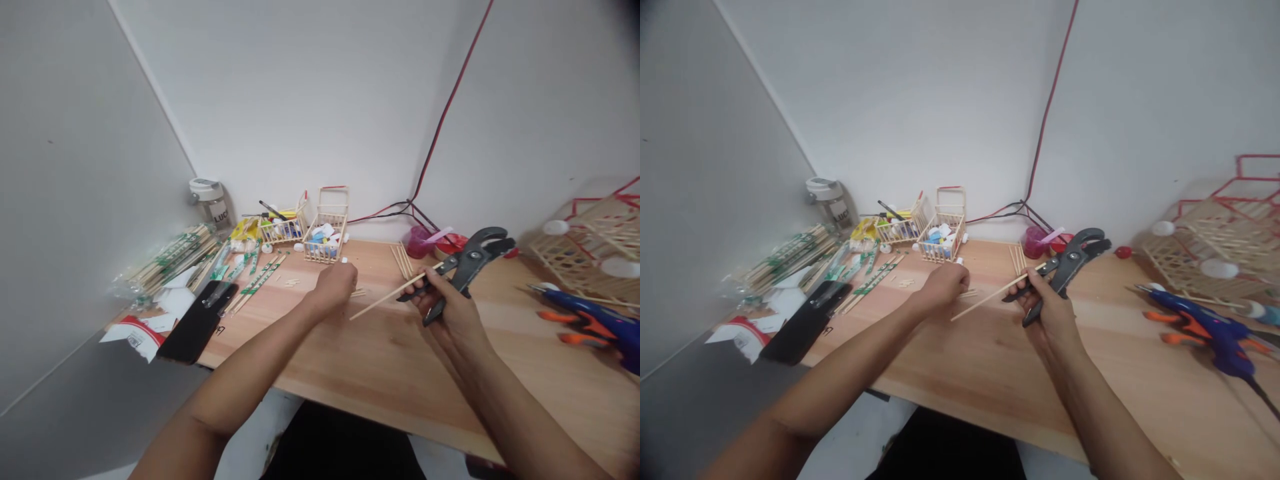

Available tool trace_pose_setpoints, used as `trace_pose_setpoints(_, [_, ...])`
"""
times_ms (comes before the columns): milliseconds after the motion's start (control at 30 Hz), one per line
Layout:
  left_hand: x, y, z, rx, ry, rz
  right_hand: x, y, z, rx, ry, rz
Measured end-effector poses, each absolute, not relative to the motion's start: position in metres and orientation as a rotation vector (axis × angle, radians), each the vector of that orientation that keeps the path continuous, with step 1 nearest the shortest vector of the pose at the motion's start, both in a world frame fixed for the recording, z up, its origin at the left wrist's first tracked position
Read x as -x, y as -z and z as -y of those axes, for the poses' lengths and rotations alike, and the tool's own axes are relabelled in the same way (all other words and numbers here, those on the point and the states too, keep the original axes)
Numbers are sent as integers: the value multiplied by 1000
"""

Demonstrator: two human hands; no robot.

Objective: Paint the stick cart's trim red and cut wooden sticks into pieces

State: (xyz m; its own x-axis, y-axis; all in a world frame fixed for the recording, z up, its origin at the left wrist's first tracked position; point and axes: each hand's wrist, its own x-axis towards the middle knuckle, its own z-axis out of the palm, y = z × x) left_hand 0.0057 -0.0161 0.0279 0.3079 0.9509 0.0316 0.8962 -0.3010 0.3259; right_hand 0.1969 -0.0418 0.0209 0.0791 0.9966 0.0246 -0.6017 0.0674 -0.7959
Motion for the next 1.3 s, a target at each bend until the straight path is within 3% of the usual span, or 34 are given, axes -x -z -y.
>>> trace_pose_setpoints(233, [-10, -29, 14, -2331, -242, -1716, -199, -20, 42, 728, -1359, 747])
trace_pose_setpoints(467, [-2, -34, 20, -2256, -412, -1618, -201, -17, 41, 745, -1278, 750])
trace_pose_setpoints(667, [16, -33, 36, -1450, -583, -943, -201, -18, 38, 765, -1276, 703])
trace_pose_setpoints(800, [16, -32, 46, -1141, -507, -776, -202, -13, 35, 782, -1265, 659])
trace_pose_setpoints(1300, [5, -26, 55, -1061, -407, -699, -195, -7, 35, 876, -1163, 748])
